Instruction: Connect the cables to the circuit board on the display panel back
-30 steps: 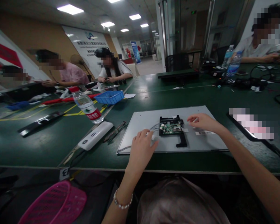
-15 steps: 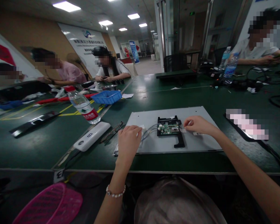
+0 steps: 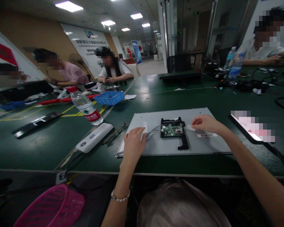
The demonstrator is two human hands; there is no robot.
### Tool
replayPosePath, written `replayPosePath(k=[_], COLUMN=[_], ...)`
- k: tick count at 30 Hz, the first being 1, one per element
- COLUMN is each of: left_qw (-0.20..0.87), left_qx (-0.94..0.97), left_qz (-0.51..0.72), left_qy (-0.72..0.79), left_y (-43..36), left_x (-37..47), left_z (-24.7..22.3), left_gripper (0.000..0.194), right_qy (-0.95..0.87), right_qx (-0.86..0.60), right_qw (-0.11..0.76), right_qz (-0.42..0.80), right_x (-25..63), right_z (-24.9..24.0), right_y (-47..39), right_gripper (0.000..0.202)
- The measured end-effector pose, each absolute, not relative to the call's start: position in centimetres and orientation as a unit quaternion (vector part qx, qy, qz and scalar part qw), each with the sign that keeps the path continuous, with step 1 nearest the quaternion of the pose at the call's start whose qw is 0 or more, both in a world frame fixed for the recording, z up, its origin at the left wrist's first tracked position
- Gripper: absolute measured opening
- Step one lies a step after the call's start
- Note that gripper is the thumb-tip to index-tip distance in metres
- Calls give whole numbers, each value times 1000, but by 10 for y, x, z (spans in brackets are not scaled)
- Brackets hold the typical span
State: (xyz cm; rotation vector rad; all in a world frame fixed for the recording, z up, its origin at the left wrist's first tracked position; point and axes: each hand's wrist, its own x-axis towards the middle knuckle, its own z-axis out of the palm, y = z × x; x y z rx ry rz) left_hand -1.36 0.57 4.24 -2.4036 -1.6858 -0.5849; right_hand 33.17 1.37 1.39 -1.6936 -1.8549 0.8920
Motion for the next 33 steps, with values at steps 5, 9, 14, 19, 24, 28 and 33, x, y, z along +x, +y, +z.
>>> replayPosePath(k=[5,9,14,19,24,28,33], left_qw=[34,-25,-19,3,12,11,12], left_qx=[-844,-871,-866,-880,-885,-885,-884], left_qz=[-230,-259,-245,-205,-190,-187,-186], left_qy=[-483,-418,-436,-429,-426,-426,-429], left_y=[-20,-28,-21,-21,-21,-21,-21], left_x=[17,39,42,39,38,38,38], left_z=[42,34,22,13,8,8,9], left_gripper=[18,15,17,46,43,43,43], right_qy=[-659,-667,-723,-809,-827,-801,-773], right_qx=[-696,-705,-637,-542,-545,-587,-614], right_qw=[192,199,242,211,123,115,157], right_qz=[209,135,114,86,62,38,-35], right_x=[356,356,335,300,275,272,283], right_z=[6,6,18,30,27,29,35], right_y=[19,22,35,59,80,89,94], right_gripper=[28,31,32,33,24,24,29])
